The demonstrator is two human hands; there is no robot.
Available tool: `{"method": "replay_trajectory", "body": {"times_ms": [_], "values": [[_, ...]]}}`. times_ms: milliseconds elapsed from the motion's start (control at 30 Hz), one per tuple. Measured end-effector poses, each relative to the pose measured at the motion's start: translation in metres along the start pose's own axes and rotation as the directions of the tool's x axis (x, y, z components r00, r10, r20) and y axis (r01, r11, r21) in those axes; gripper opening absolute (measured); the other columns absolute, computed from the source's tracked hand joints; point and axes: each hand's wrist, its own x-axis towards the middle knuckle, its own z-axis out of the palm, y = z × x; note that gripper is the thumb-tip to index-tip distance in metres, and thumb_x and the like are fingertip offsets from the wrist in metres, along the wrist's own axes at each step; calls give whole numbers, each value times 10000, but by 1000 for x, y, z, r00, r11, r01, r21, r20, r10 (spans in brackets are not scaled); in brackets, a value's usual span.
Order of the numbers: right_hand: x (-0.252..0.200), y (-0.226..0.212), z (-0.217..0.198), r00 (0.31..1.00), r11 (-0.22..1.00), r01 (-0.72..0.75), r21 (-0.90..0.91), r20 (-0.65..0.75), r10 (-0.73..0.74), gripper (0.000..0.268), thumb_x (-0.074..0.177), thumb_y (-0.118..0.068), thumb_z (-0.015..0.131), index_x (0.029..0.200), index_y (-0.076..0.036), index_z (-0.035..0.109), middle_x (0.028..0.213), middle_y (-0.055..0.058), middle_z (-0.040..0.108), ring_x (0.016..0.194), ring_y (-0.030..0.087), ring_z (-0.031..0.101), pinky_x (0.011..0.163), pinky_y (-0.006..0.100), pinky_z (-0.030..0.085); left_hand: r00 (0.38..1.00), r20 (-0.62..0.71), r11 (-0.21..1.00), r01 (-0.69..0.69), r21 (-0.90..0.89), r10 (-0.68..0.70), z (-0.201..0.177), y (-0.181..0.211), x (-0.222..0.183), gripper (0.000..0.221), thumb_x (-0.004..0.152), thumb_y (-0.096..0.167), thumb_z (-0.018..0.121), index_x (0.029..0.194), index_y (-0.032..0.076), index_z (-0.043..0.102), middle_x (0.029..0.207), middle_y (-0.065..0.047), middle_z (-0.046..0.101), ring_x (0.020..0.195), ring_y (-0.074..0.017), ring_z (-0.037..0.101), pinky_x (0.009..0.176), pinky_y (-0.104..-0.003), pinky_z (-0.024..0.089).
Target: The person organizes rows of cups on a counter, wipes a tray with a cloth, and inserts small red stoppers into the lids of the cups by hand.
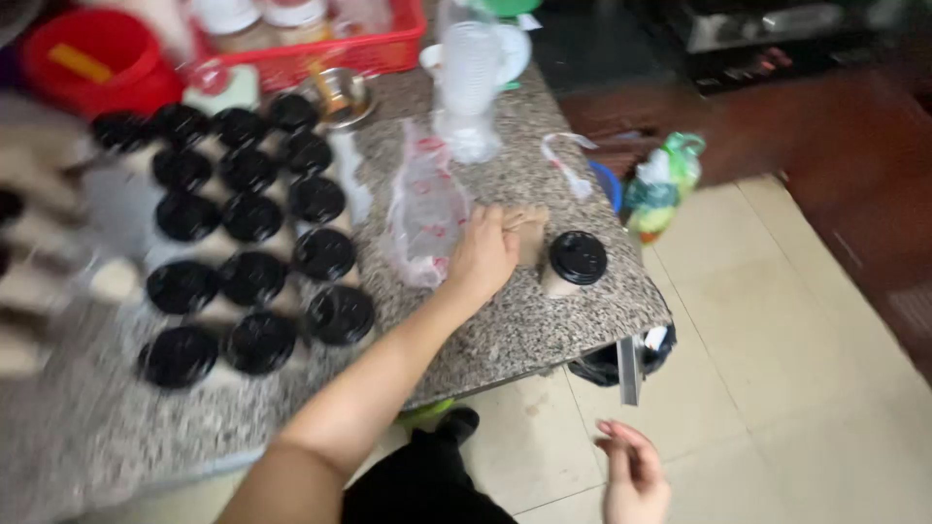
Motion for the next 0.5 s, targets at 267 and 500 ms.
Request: {"method": "replay_trajectory", "body": {"times_ms": [267, 500], "values": [[-1, -195, 140, 802, 920, 379, 102, 460, -382, 350, 997, -93, 638, 1301, 34, 520, 1390, 159, 562, 1242, 251, 562, 1037, 348, 462, 947, 284, 880, 260, -397, -152, -178, 53, -94, 221, 932, 169, 583, 1078, 6, 614, 866, -139, 667, 794, -183, 644, 687, -384, 523], [26, -32, 197, 247, 999, -37, 13, 969, -3, 242, 974, -148, 695, 1106, -12, 544, 1004, 87, 544, 927, 145, 512, 803, 296, 467, 857, 499, 830, 368, -418, -129, -284, 43, -133, 238, 902, 89, 530, 1095, 21, 650, 868, -47, 683, 814, -59, 588, 697, -257, 513]]}}
